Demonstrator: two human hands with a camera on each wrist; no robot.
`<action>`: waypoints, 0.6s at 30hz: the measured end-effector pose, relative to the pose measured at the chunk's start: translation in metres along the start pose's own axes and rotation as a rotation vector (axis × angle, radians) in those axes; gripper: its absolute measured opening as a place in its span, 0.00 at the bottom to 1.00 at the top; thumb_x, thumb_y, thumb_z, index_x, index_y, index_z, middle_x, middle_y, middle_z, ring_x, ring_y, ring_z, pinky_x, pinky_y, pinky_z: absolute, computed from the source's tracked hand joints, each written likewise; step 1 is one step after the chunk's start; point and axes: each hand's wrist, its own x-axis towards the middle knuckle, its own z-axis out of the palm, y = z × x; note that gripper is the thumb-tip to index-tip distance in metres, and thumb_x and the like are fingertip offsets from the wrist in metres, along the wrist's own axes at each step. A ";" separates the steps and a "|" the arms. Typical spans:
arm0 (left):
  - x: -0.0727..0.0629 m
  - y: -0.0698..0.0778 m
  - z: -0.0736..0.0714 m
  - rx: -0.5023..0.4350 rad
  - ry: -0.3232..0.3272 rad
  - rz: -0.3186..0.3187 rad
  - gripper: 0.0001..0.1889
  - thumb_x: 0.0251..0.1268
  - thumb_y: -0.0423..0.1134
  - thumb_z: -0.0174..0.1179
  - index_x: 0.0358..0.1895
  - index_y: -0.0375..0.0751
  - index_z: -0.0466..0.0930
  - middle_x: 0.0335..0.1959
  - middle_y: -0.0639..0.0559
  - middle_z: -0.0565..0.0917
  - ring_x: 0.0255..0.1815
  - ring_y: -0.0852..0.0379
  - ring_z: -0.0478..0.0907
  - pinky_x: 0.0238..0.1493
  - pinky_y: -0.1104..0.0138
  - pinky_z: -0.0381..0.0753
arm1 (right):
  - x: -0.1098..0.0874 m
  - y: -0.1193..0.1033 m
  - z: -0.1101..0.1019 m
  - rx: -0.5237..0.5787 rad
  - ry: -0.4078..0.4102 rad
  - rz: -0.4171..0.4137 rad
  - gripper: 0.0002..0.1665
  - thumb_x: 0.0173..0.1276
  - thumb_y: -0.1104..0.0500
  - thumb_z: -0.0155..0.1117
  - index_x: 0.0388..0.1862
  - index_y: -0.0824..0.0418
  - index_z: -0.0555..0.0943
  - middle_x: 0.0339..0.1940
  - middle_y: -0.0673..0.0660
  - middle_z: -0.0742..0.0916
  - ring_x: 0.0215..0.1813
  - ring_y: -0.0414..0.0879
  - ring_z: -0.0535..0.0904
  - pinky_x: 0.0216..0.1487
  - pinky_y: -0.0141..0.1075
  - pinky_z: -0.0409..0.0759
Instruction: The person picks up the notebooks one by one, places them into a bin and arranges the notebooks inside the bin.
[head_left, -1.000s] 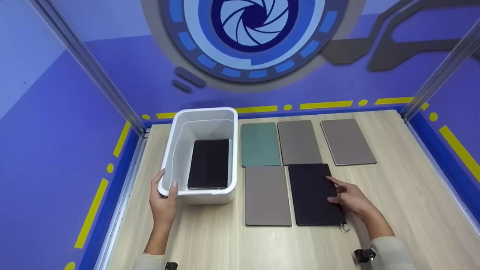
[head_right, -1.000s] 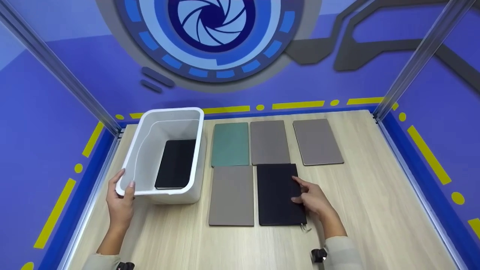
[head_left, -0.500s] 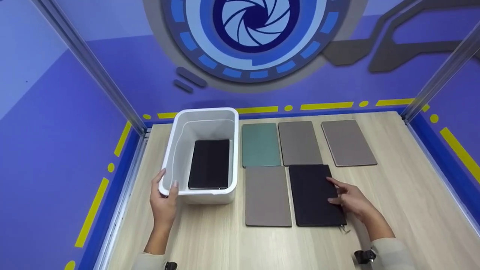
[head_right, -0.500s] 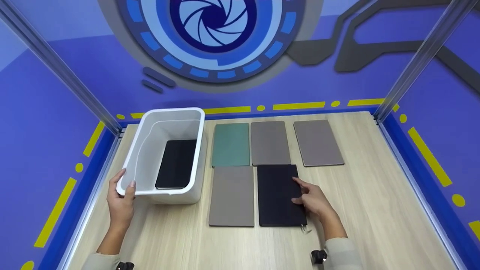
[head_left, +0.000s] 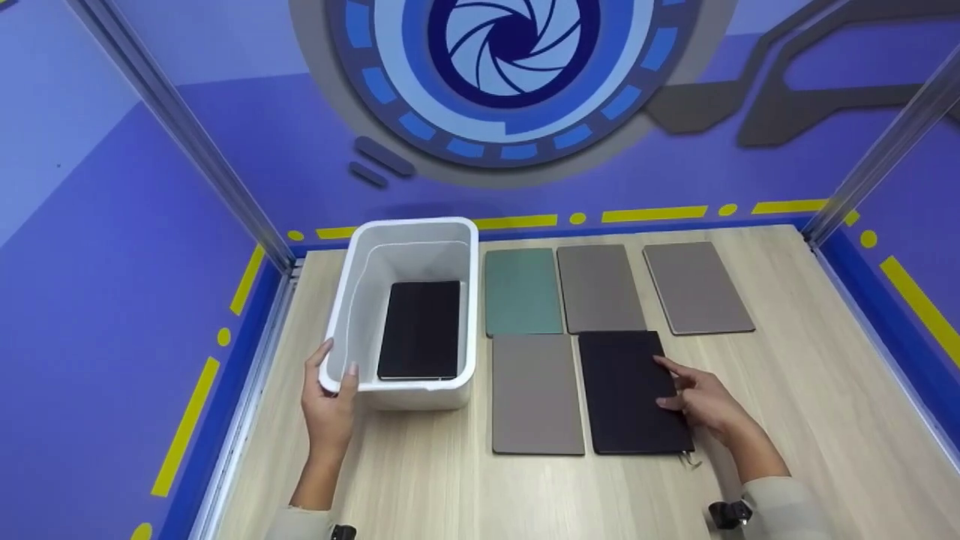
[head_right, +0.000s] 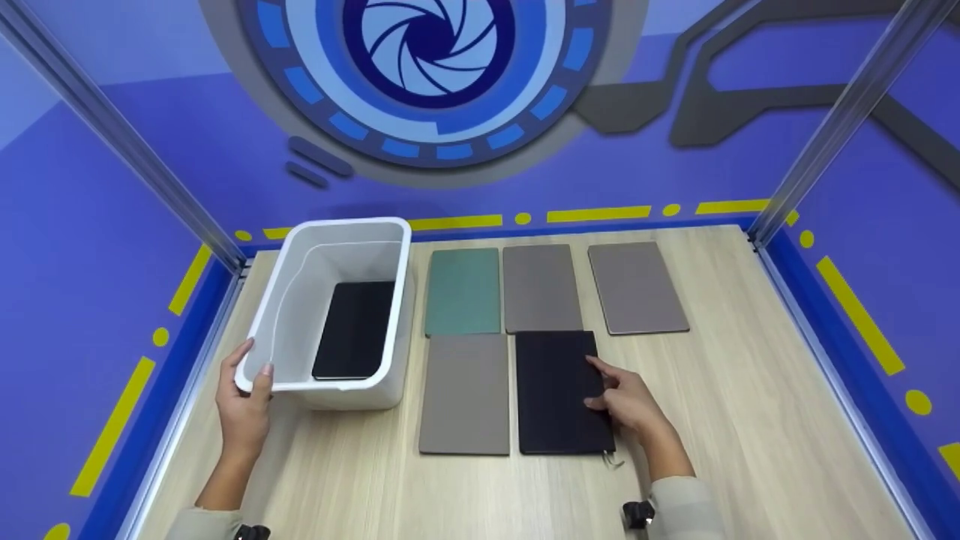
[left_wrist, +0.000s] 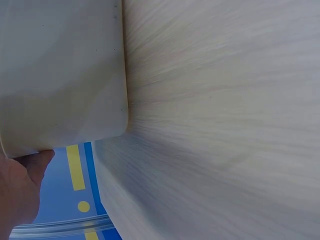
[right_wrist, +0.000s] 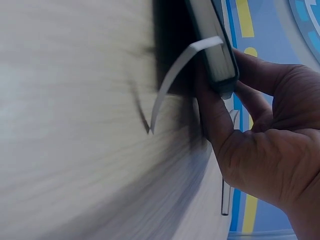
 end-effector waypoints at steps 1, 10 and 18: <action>0.000 0.000 0.000 0.002 0.000 0.000 0.30 0.72 0.29 0.64 0.76 0.41 0.72 0.73 0.37 0.78 0.62 0.68 0.76 0.59 0.82 0.74 | 0.000 0.000 0.000 -0.001 -0.003 -0.002 0.53 0.70 0.67 0.69 0.89 0.53 0.56 0.68 0.74 0.75 0.48 0.50 0.85 0.46 0.41 0.87; 0.002 0.001 0.001 -0.003 0.009 0.002 0.30 0.71 0.29 0.64 0.76 0.41 0.73 0.74 0.38 0.77 0.63 0.69 0.76 0.60 0.82 0.73 | 0.001 0.000 0.000 -0.012 0.000 -0.010 0.53 0.69 0.68 0.69 0.89 0.54 0.56 0.69 0.75 0.75 0.47 0.49 0.85 0.45 0.40 0.86; -0.001 0.000 0.001 -0.018 0.004 0.018 0.30 0.71 0.27 0.64 0.76 0.39 0.73 0.73 0.37 0.77 0.63 0.67 0.76 0.60 0.82 0.74 | 0.000 0.001 0.001 -0.017 0.009 -0.007 0.53 0.69 0.67 0.70 0.89 0.54 0.57 0.64 0.72 0.77 0.46 0.49 0.84 0.44 0.41 0.86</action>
